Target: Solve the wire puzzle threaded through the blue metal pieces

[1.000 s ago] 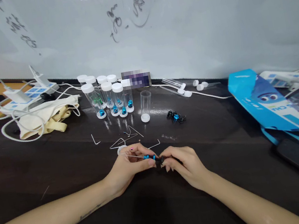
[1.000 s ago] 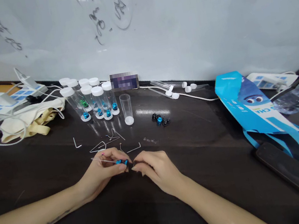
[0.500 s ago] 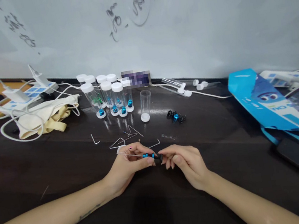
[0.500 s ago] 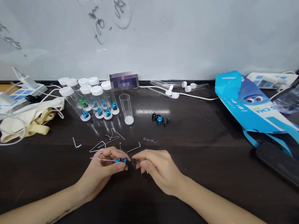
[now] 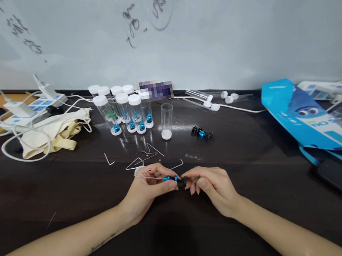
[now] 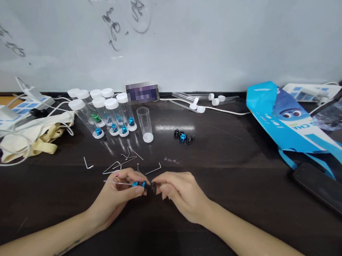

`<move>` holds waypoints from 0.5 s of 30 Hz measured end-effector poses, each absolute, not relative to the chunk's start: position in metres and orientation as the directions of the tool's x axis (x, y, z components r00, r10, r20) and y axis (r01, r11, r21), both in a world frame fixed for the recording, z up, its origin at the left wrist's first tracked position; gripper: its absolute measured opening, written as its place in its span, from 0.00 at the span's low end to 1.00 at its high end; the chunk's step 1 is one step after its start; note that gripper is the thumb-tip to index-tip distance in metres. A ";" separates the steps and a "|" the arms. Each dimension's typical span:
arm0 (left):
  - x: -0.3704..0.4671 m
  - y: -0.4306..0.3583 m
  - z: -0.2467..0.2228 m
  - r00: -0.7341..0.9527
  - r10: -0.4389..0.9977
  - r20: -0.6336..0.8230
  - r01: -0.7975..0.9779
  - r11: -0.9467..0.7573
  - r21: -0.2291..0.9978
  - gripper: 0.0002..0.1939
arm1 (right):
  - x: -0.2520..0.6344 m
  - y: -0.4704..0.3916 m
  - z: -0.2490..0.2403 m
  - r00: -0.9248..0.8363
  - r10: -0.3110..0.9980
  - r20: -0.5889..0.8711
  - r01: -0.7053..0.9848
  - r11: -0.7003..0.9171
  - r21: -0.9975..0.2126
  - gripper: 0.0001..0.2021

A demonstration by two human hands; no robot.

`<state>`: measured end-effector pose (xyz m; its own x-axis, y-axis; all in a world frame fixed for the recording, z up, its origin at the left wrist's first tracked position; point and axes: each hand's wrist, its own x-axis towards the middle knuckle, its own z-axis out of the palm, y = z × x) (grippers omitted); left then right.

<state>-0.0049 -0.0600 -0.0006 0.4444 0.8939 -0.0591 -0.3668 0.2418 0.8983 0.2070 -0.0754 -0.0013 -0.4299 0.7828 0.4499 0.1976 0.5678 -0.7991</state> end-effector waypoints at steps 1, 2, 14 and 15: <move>-0.005 -0.060 -0.001 0.443 0.895 -0.059 -0.369 0.242 0.898 0.07 | 0.207 -0.076 -0.002 -0.422 0.786 0.451 0.201 0.567 -0.799 0.18; -0.005 -0.060 -0.001 0.441 0.895 -0.059 -0.370 0.242 0.897 0.07 | 0.208 -0.076 -0.002 -0.413 0.791 0.452 0.204 0.564 -0.800 0.18; -0.005 -0.060 -0.001 0.442 0.895 -0.061 -0.374 0.246 0.894 0.07 | 0.207 -0.076 -0.003 -0.421 0.769 0.481 0.182 0.591 -0.786 0.18; -0.005 -0.060 -0.001 0.440 0.896 -0.061 -0.373 0.244 0.895 0.07 | 0.207 -0.076 -0.003 -0.424 0.769 0.479 0.180 0.590 -0.787 0.18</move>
